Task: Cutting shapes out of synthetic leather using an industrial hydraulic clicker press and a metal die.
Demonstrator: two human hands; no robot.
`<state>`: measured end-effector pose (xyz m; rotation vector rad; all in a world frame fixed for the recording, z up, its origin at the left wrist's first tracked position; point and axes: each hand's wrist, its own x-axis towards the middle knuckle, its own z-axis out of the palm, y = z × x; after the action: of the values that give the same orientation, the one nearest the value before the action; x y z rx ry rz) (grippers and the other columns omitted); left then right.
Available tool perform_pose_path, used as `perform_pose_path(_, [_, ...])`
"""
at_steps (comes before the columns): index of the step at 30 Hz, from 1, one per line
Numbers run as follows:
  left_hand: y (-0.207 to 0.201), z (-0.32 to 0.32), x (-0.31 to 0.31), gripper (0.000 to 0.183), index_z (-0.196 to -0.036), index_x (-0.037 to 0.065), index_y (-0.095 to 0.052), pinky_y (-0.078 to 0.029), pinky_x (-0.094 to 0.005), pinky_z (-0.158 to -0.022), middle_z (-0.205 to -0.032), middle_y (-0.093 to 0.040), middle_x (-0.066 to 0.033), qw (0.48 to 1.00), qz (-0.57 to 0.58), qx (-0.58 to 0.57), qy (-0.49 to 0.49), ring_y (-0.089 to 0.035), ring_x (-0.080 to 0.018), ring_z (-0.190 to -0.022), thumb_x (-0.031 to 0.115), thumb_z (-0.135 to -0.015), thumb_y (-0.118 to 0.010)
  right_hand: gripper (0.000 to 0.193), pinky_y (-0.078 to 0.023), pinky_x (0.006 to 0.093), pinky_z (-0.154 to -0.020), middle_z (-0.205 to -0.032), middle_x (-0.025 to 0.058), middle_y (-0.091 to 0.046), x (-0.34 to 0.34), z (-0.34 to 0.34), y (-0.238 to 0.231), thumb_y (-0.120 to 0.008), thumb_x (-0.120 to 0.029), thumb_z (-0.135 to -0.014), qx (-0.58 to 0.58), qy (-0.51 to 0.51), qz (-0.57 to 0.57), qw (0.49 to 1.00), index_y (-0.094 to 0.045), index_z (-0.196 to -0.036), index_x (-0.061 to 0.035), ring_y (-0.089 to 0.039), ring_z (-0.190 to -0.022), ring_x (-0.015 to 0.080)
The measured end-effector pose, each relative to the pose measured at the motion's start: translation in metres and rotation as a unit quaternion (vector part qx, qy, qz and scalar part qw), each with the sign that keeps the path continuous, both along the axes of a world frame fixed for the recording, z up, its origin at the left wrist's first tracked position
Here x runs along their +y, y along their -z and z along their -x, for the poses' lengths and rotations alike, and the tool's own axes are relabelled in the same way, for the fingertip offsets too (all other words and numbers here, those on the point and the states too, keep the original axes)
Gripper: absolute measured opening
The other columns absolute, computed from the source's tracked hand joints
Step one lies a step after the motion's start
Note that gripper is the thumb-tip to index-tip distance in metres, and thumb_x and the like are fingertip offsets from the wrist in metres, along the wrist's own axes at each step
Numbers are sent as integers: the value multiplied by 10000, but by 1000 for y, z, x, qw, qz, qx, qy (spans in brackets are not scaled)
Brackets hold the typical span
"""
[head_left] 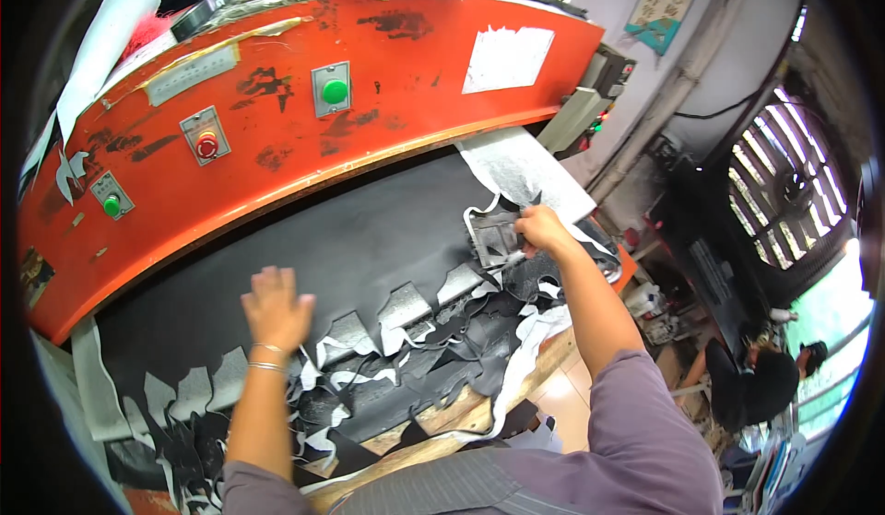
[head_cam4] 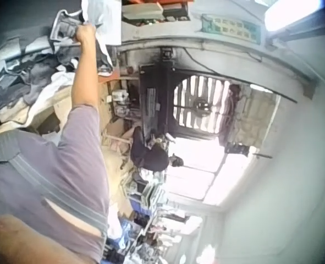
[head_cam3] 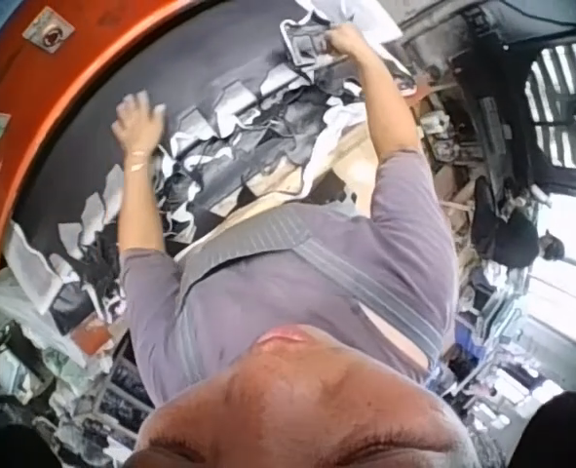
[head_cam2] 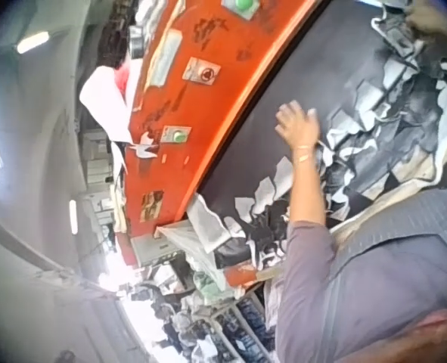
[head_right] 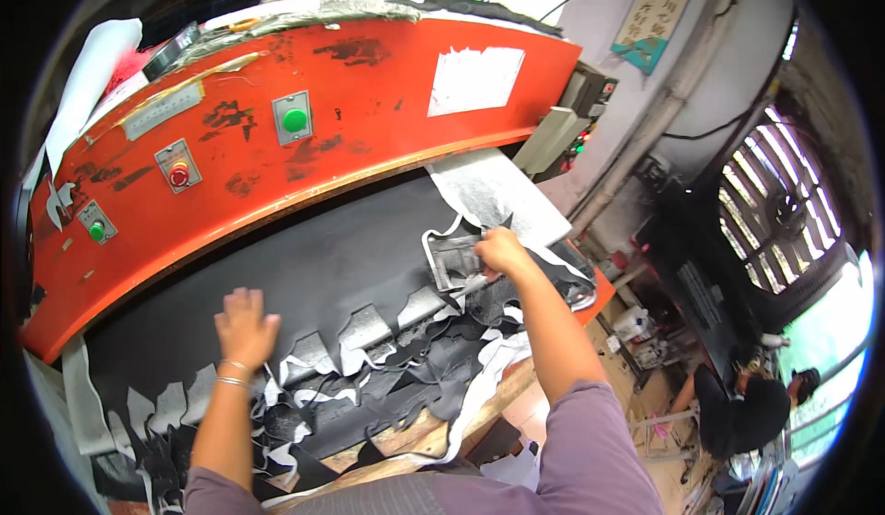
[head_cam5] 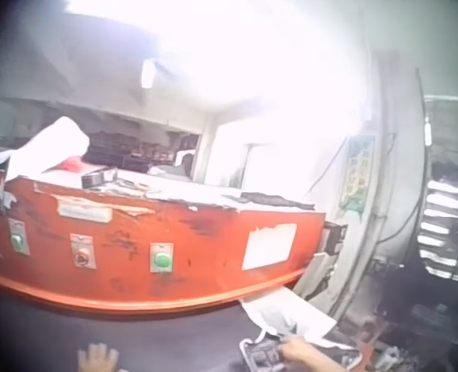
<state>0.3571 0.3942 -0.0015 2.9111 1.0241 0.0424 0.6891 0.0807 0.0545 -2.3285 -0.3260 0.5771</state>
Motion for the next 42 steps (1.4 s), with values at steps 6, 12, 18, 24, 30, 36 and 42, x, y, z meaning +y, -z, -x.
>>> perform_pose_path(6, [5,-88,-161,632,-1432,83,-362,-128,-534,-1132,-1520,-287,-150,986,94,-41,130,-213,-320,-1425,378,-898,-529,199,-551,358,-449,-629,206,-646,74,-6,3,-546,-91,-815,55,-203,1,978,-585,-790,103,-665,-509,271])
perform_pose_path(12, [16,-90,-207,398,-1240,55,-572,-164,-489,-1136,-1364,-513,-133,956,167,-234,56,-366,-315,-1351,202,-870,-567,233,-538,336,-453,-609,188,-636,77,-4,20,-578,-131,-806,72,-249,-10,966,-576,-812,102,-649,-491,254])
perform_pose_path(18, [17,-96,-218,301,-1130,66,-478,-152,-538,-1121,-1325,-539,-161,937,199,-287,-7,-364,-345,-1345,98,-841,-561,741,-482,408,-820,-1035,210,-619,17,-17,47,-759,-386,-725,-96,-305,-154,935,-454,-1298,-28,-613,-944,294])
perform_pose_path(24, [22,-99,-222,314,-1141,49,-420,-117,-529,-1124,-1330,-539,-176,931,203,-302,-15,-342,-348,-1363,50,-837,-501,923,-283,504,-1043,-1387,203,-418,9,-16,60,-794,-490,-638,-301,-440,-114,838,-391,-1412,-189,-368,-1291,352])
perform_pose_path(30, [20,-102,-223,349,-1183,51,-388,-94,-519,-1126,-1339,-538,-167,925,223,-308,-19,-321,-329,-1382,55,-847,-483,645,-237,527,-1083,-1350,225,-487,32,-14,69,-787,-507,-625,-295,-451,-159,827,-589,-1113,-135,-361,-1348,336])
perform_pose_path(36, [22,-99,-215,349,-1196,48,-384,-93,-491,-1129,-1342,-540,-155,898,299,-324,-21,-314,-299,-1393,65,-863,-487,632,-290,476,-1061,-1298,244,-525,28,-6,71,-800,-514,-594,-318,-422,-178,830,-621,-1047,-110,-420,-1297,362])
perform_pose_path(42, [23,-100,-218,384,-1200,5,-429,-200,-364,-1101,-1341,-498,-245,887,301,-350,-36,-348,-307,-1360,-19,-826,-509,600,-254,487,-1096,-1344,269,-475,22,-17,75,-783,-427,-690,-285,-462,-177,821,-590,-1172,-128,-379,-1327,383])
